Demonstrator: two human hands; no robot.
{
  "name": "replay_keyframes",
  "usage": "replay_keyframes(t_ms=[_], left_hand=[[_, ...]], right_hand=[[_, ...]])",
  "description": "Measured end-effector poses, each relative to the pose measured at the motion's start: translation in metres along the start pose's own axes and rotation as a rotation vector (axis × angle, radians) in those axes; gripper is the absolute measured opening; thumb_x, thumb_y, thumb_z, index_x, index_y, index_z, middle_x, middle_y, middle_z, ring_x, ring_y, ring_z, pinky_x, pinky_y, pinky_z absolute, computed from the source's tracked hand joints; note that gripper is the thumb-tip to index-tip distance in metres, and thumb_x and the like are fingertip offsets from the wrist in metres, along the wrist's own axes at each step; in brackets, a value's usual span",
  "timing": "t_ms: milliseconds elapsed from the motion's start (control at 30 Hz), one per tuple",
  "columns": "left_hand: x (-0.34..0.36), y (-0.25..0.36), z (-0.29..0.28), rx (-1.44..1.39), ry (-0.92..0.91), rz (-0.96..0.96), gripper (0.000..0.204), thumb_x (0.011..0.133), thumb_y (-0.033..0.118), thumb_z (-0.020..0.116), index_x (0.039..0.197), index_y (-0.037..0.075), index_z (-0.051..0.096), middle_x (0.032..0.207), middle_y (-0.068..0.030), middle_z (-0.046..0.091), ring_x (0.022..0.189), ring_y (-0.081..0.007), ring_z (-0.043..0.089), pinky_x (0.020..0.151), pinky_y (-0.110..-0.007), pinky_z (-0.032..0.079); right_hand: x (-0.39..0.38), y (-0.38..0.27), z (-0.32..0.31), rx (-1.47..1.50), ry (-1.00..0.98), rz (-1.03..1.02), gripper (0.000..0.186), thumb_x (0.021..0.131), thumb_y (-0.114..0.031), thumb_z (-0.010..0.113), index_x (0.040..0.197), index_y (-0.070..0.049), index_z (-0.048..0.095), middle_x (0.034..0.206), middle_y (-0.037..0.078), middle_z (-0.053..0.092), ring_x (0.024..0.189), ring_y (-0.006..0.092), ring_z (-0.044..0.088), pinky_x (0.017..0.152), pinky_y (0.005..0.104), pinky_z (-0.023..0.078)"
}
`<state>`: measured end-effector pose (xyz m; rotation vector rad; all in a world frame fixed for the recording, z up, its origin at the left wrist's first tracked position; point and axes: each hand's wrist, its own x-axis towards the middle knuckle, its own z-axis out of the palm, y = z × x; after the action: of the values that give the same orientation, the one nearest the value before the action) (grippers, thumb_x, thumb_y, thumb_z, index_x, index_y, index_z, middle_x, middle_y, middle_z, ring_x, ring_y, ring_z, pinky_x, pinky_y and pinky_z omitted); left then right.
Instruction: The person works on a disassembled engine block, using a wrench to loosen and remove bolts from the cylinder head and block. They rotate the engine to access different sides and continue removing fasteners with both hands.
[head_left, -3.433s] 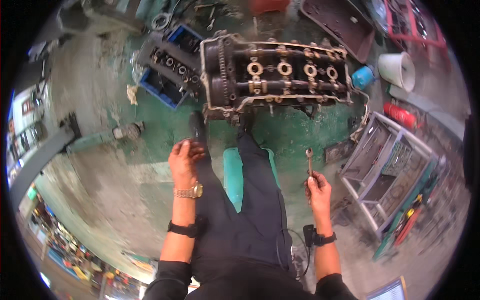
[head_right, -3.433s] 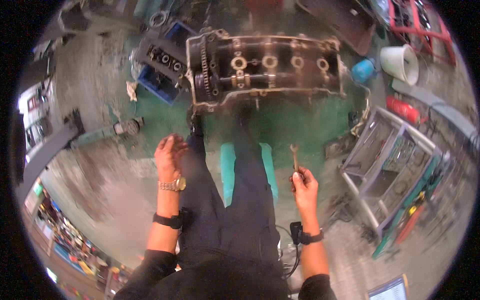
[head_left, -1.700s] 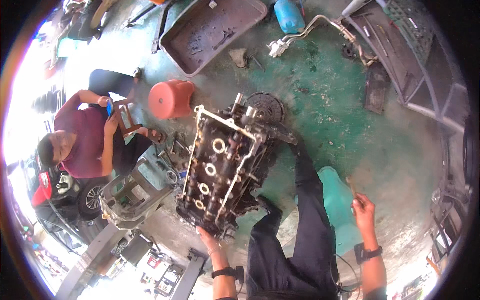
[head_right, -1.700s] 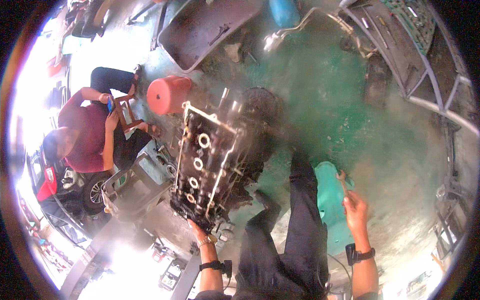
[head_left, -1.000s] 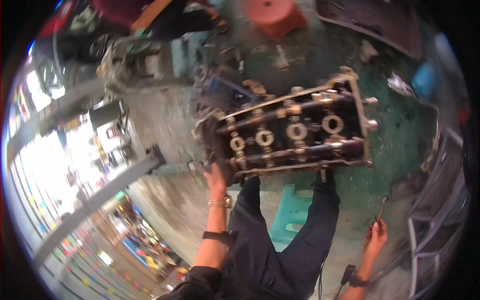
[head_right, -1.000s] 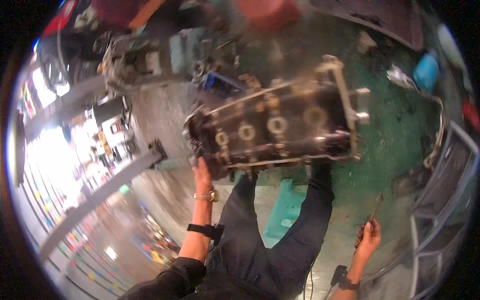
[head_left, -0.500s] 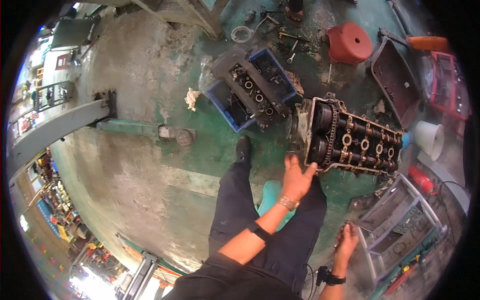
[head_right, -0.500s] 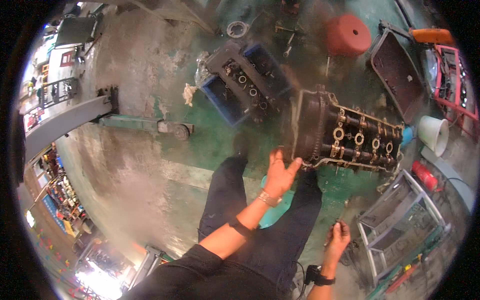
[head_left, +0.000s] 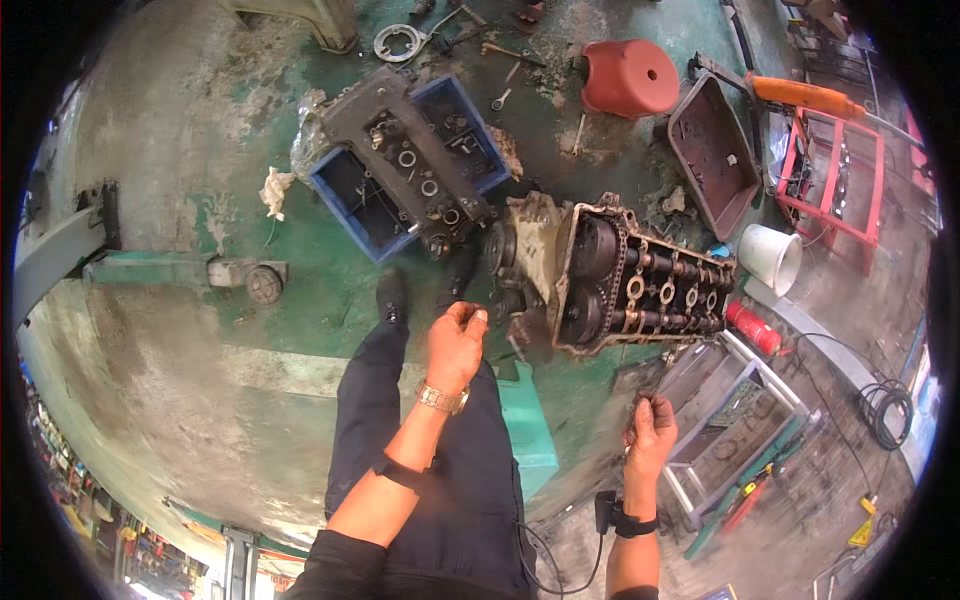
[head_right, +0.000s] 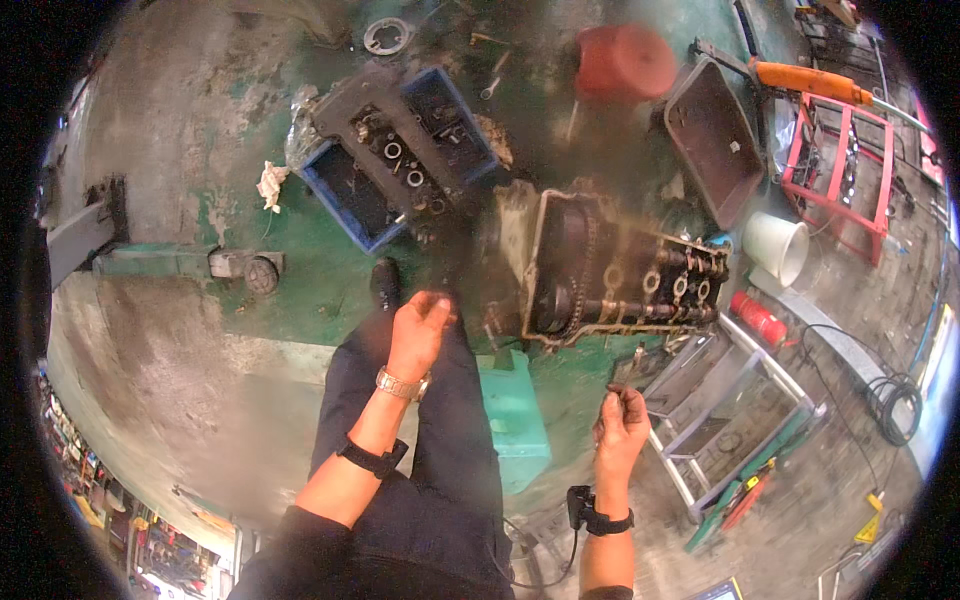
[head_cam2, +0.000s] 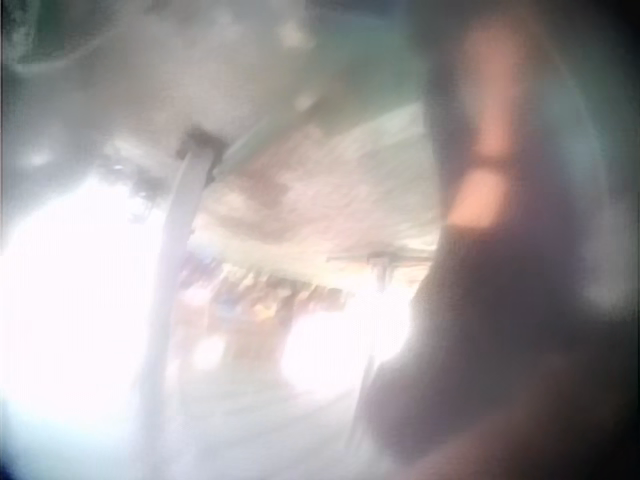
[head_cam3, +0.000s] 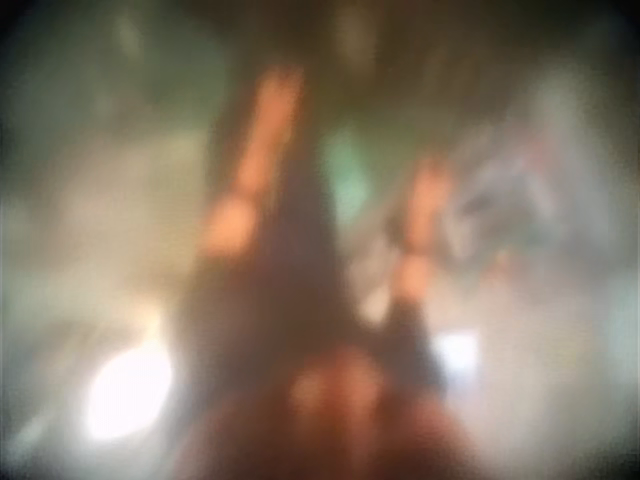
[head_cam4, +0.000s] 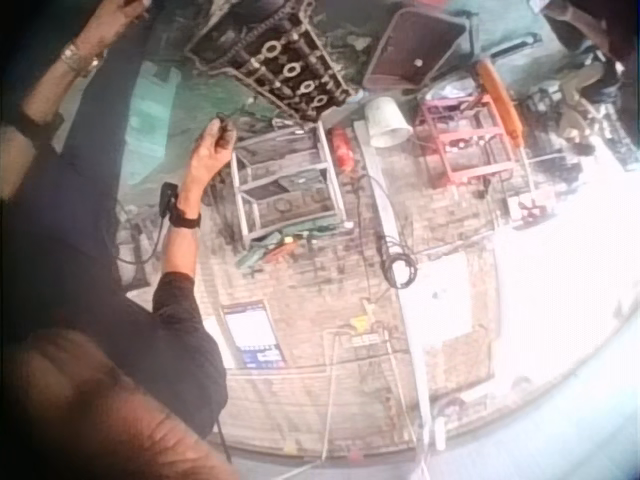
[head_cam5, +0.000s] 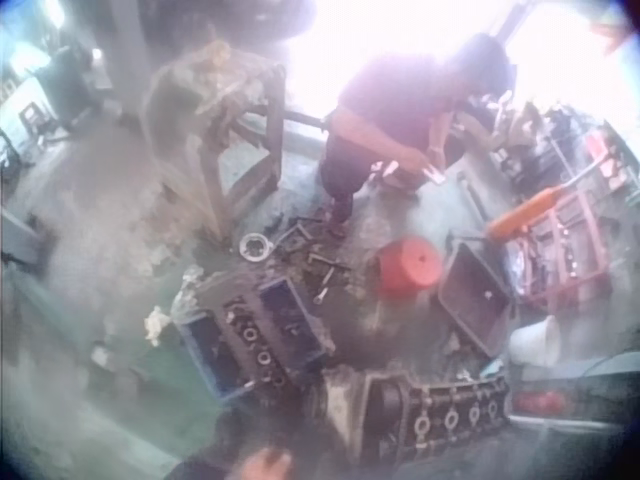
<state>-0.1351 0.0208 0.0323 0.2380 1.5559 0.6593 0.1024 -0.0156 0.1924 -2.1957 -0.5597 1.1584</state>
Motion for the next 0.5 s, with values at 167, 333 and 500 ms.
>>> replay_keyframes(t_ms=[167, 333, 500], left_hand=[[0.033, 0.019, 0.030, -0.029, -0.057, 0.035, 0.020, 0.091, 0.014, 0.059, 0.099, -0.005, 0.063, 0.078, -0.0065, 0.065, 0.070, -0.0113, 0.057, 0.065, -0.027, 0.046], [0.080, 0.019, 0.053, -0.149, -0.167, 0.024, 0.022, 0.094, 0.016, 0.058, 0.102, -0.004, 0.064, 0.087, -0.0052, 0.067, 0.078, -0.0106, 0.059, 0.072, -0.026, 0.047], [0.127, 0.023, 0.073, -0.240, -0.361, 0.063, 0.026, 0.094, 0.019, 0.059, 0.106, -0.004, 0.065, 0.095, -0.0050, 0.068, 0.086, -0.0106, 0.059, 0.080, -0.026, 0.046]], right_hand=[[0.065, -0.009, 0.029, -0.095, 0.004, -0.117, 0.016, 0.092, -0.013, 0.064, 0.102, -0.002, 0.059, 0.082, -0.004, 0.055, 0.068, 0.0027, 0.046, 0.058, 0.0178, 0.036], [0.111, 0.003, 0.057, -0.204, 0.001, -0.232, 0.020, 0.089, -0.009, 0.067, 0.103, -0.001, 0.055, 0.093, 0.000, 0.058, 0.085, 0.0091, 0.051, 0.078, 0.0226, 0.043], [0.116, 0.022, 0.086, -0.395, 0.166, -0.332, 0.029, 0.093, -0.025, 0.062, 0.106, 0.000, 0.054, 0.097, 0.001, 0.055, 0.084, 0.0096, 0.049, 0.077, 0.0225, 0.040]])
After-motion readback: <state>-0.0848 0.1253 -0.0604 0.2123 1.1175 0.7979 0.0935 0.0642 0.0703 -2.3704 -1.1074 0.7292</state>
